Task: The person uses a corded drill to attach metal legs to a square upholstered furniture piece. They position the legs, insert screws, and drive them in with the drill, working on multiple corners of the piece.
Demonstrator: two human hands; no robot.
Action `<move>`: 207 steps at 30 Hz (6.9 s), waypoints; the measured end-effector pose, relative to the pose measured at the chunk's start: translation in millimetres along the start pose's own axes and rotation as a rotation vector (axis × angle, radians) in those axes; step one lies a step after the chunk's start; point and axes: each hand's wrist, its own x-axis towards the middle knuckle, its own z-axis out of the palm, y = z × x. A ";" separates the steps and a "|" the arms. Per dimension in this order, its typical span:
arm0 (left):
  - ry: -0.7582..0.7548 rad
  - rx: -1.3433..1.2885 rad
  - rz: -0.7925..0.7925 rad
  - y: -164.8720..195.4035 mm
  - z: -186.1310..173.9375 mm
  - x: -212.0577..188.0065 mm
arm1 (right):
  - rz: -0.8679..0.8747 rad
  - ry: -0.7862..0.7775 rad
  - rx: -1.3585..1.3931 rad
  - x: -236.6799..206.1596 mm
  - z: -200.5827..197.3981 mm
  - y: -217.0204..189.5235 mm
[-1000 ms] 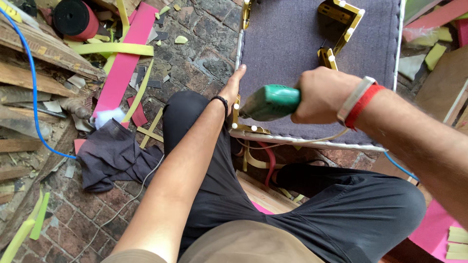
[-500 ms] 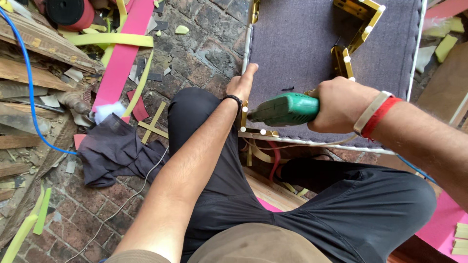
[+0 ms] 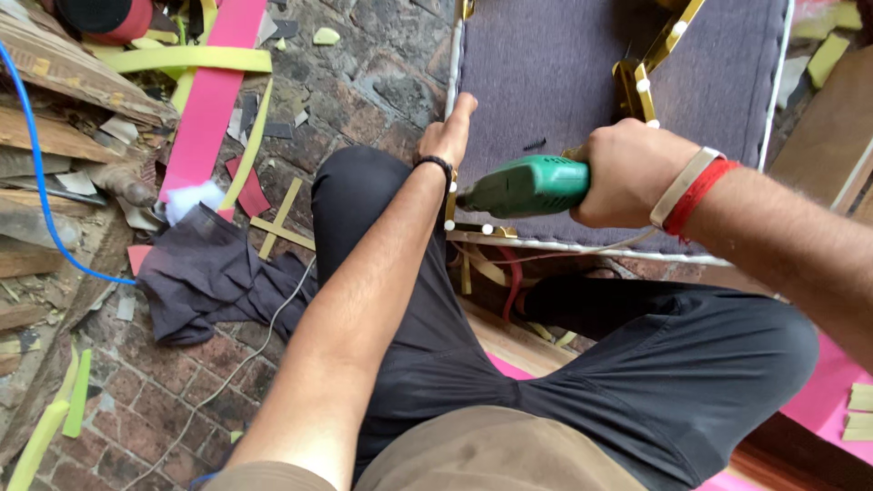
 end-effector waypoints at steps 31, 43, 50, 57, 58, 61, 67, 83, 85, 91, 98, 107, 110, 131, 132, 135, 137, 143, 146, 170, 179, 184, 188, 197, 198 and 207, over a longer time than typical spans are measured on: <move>0.078 0.015 0.312 -2.3 12.7 -1.6 | -0.031 0.358 1.021 -45.6 141.3 49.9; -0.052 0.815 0.899 65.8 42.3 -51.9 | 0.046 0.468 1.641 -54.2 186.8 107.8; -0.103 0.392 0.836 42.5 -3.3 -55.2 | -0.004 0.333 1.659 -49.9 156.0 125.9; -0.127 0.181 0.842 18.6 -29.2 -73.6 | -0.055 0.331 1.516 -52.4 130.0 118.7; -0.133 0.170 0.825 16.3 -30.8 -75.7 | -0.062 0.323 1.508 -54.2 127.0 117.6; -0.128 0.175 0.834 10.2 -33.7 -79.2 | -0.026 0.306 1.431 -58.7 118.1 115.4; -0.161 0.144 0.897 -0.6 -33.7 -79.9 | -0.031 0.248 1.186 -65.7 83.6 113.0; -0.312 0.579 1.221 -26.0 -35.7 -73.6 | 0.198 -0.104 0.285 -16.1 -31.7 65.2; -0.311 0.547 1.223 -24.6 -37.4 -71.3 | 0.243 -0.163 0.225 -6.9 -36.1 64.0; -0.394 0.523 1.131 -15.4 -44.0 -65.9 | 0.244 -0.285 0.153 30.6 -30.9 84.1; -0.411 0.492 1.120 -12.0 -46.3 -66.2 | 0.217 -0.268 0.184 55.1 -1.7 116.4; -0.444 0.542 1.028 -12.4 -45.4 -72.2 | 0.267 -0.514 0.051 68.8 1.4 114.8; -0.450 0.571 1.005 -12.0 -44.3 -73.2 | 0.272 -0.448 0.060 60.8 1.4 106.7; -0.117 -0.337 1.128 77.0 -58.7 -191.0 | 0.108 -0.154 -0.110 6.4 -76.5 -23.9; -0.094 -0.376 1.088 75.7 -56.0 -190.0 | 0.110 -0.148 -0.091 2.3 -77.7 -26.2; -0.124 -0.434 1.083 56.5 -53.2 -180.8 | 0.114 -0.148 -0.076 -3.0 -74.9 -33.9; -0.128 -0.443 1.115 44.0 -49.6 -180.3 | 0.126 -0.123 -0.107 -9.1 -69.1 -39.2; -0.109 -0.417 1.196 31.8 -44.0 -181.7 | 0.161 -0.121 -0.043 -25.7 -58.7 -49.0; -0.103 -0.425 1.162 29.3 -42.8 -179.4 | 0.156 -0.193 0.120 -20.4 -60.1 -49.4; -0.018 -0.454 1.194 -14.5 -39.8 -174.0 | 0.174 -0.188 -0.020 -19.1 -28.6 -70.7; 0.050 -0.424 1.234 -16.5 -38.0 -173.9 | 0.209 -0.167 0.105 -23.1 -22.1 -74.5; 0.031 -0.432 1.262 -16.3 -39.5 -173.2 | 0.178 -0.142 0.072 -19.8 -18.1 -68.9; -0.069 -0.409 1.237 -10.5 -40.6 -170.5 | 0.191 -0.103 0.203 -21.8 -9.6 -60.8; -0.342 -0.247 1.259 13.2 -12.6 -168.6 | 0.148 0.073 0.707 -41.9 36.1 -12.1; -0.379 -0.236 1.267 17.4 -7.1 -168.4 | 0.165 0.066 0.719 -43.0 43.2 -4.3; -0.413 0.135 1.073 39.1 24.2 -176.8 | 0.064 0.112 1.021 -41.8 104.4 51.6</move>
